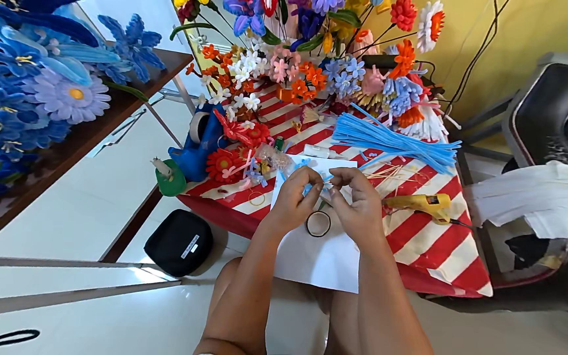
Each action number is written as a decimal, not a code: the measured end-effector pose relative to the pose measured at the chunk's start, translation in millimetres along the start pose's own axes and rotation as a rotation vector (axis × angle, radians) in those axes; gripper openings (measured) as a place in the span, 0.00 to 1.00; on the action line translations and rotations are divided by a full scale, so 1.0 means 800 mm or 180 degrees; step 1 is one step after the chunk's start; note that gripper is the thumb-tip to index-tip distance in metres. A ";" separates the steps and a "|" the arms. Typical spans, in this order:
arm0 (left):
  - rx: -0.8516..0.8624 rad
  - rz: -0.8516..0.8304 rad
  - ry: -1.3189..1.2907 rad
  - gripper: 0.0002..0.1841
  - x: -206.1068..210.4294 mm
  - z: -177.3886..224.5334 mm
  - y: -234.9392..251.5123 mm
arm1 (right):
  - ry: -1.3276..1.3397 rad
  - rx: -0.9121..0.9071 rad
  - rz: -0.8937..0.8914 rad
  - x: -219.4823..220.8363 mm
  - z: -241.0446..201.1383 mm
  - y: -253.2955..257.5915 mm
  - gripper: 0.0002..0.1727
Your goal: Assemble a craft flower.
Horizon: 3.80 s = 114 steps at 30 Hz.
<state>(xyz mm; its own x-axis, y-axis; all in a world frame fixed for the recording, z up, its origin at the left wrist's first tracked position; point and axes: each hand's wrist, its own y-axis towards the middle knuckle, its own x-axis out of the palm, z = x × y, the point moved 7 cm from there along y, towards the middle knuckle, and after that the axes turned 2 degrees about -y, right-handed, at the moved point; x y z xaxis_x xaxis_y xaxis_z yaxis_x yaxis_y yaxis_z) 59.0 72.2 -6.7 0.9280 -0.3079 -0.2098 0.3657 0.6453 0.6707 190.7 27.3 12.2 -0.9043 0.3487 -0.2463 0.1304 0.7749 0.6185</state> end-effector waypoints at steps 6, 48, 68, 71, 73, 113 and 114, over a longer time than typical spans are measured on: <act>-0.0118 -0.0065 -0.0356 0.09 -0.002 -0.006 -0.001 | 0.0099 -0.0109 -0.0154 -0.004 -0.005 0.001 0.13; -0.0228 -0.0401 -0.0006 0.10 0.018 -0.002 0.000 | -0.0659 -0.0054 -0.0683 -0.011 0.003 0.002 0.10; -0.0581 -0.0450 -0.1279 0.06 0.026 -0.012 -0.003 | 0.0144 -0.0056 -0.0624 -0.021 -0.003 0.000 0.09; -0.0595 -0.0547 -0.1332 0.06 0.027 -0.011 -0.003 | 0.0123 -0.0095 -0.0588 -0.022 -0.002 0.000 0.06; -0.0610 -0.0549 -0.1336 0.06 0.026 -0.010 -0.003 | 0.0127 -0.0099 -0.0573 -0.022 -0.001 0.000 0.05; 0.0133 -0.0075 0.0777 0.15 0.021 0.004 -0.005 | -0.0776 -0.0347 -0.0351 -0.011 0.000 -0.001 0.09; 0.0105 -0.0077 0.0830 0.15 0.021 0.004 -0.005 | -0.0897 -0.0367 -0.0371 -0.009 -0.001 -0.001 0.09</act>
<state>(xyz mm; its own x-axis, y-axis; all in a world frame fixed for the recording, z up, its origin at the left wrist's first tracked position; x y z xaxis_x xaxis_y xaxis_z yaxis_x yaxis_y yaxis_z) 73.2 62.1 -10.3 0.9075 -0.1296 -0.3996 0.3896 0.6154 0.6852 196.5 24.0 14.2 -0.7603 0.4058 -0.5073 -0.0289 0.7590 0.6505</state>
